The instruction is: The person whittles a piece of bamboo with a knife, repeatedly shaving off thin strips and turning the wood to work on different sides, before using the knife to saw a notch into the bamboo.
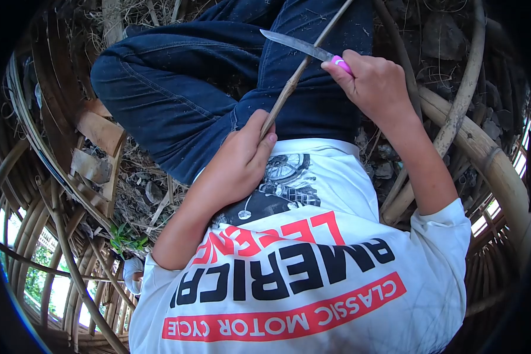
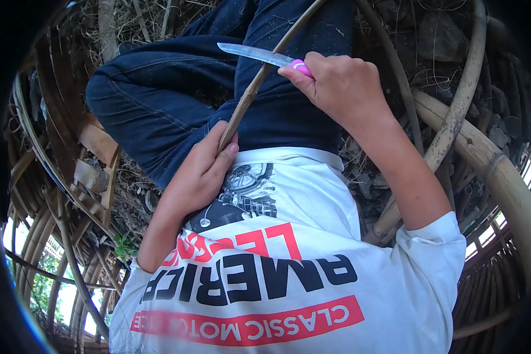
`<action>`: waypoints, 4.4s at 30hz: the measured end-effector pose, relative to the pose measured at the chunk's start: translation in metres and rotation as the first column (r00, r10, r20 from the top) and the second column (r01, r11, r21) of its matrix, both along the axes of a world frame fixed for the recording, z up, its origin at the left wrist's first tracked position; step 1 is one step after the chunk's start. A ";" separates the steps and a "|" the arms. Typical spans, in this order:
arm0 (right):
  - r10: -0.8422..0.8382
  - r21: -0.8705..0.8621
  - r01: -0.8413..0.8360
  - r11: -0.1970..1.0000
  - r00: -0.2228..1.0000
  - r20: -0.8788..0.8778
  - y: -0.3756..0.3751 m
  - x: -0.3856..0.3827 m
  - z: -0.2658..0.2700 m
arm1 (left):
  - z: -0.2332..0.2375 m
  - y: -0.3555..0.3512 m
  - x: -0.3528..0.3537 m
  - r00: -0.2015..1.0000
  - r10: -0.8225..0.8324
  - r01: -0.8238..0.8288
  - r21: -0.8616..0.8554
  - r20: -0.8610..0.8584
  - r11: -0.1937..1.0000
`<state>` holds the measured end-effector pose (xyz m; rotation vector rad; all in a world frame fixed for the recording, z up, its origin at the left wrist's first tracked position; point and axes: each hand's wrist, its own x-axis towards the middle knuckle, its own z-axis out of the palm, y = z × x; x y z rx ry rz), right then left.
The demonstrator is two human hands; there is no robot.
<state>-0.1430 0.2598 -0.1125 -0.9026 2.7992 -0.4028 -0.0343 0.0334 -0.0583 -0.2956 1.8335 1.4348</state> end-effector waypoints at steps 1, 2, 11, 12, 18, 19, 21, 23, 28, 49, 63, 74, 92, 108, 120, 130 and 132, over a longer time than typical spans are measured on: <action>0.016 0.007 -0.016 1.000 1.000 -0.015 0.001 -0.001 0.000 | 0.000 0.000 0.000 1.000 -0.002 0.002 -0.001 -0.002 1.000; 0.032 0.015 -0.031 0.999 0.999 -0.030 0.002 -0.002 -0.001 | -0.001 0.000 0.000 1.000 -0.004 0.004 0.000 -0.004 1.000; -0.135 0.193 0.164 0.967 0.978 -0.156 0.076 -0.060 -0.009 | 0.004 -0.008 0.006 0.999 -0.014 0.014 0.009 0.043 1.000; -0.288 0.277 0.294 0.915 0.956 -0.063 0.094 -0.079 -0.008 | 0.003 -0.010 0.003 0.999 0.002 -0.002 -0.008 0.034 1.000; -0.369 -0.149 0.366 0.919 0.929 0.005 0.039 -0.068 0.035 | -0.007 -0.012 0.004 0.990 0.141 -0.142 0.085 0.023 0.986; -0.373 -0.196 0.381 0.903 0.924 0.080 0.035 -0.066 0.033 | -0.009 -0.015 0.004 0.982 0.179 -0.186 0.121 0.061 0.975; -0.385 -0.294 0.424 0.857 0.905 0.183 0.025 -0.055 0.030 | -0.008 -0.017 0.003 0.982 0.188 -0.191 0.127 0.034 0.973; -0.393 -0.384 0.478 0.790 0.875 0.282 0.011 -0.041 0.032 | -0.005 -0.019 0.001 0.981 0.191 -0.195 0.131 0.036 0.972; -0.237 -0.433 0.311 0.846 0.947 0.217 -0.013 -0.007 0.028 | -0.005 -0.020 0.002 0.979 0.203 -0.198 0.116 -0.026 0.973; -0.228 -0.263 0.146 0.954 0.921 -0.316 0.032 -0.129 0.089 | 0.087 -0.020 0.019 0.978 -0.132 0.120 -0.082 -0.163 0.989; -0.328 -0.246 0.253 0.936 0.882 -0.339 0.057 -0.157 0.086 | 0.088 -0.021 0.034 0.978 -0.097 0.083 -0.085 -0.185 0.993; -0.542 -0.562 0.747 0.355 0.654 0.528 0.085 -0.116 -0.009 | 0.073 -0.030 0.024 0.981 0.065 -0.047 0.102 -0.183 0.994; -0.307 -0.482 0.554 0.679 0.810 0.499 -0.005 -0.002 0.076 | 0.036 -0.012 0.004 0.982 0.130 -0.177 0.445 0.135 0.878; -0.406 -0.062 0.457 0.887 0.838 0.363 -0.022 -0.002 0.058 | 0.039 0.009 -0.002 0.999 0.038 -0.038 0.145 0.004 0.989; -0.426 0.004 0.447 0.895 0.851 0.307 -0.037 0.016 0.015 | 0.023 0.009 0.005 0.989 0.077 -0.097 0.162 0.123 0.982; -0.442 0.119 0.427 0.896 0.878 0.183 -0.039 0.010 0.017 | 0.019 0.013 0.010 0.998 0.064 -0.064 0.054 -0.009 0.997; -0.434 0.146 0.412 0.900 0.879 0.196 -0.039 0.008 0.018 | 0.018 0.013 0.011 0.997 0.077 -0.077 0.066 0.013 0.995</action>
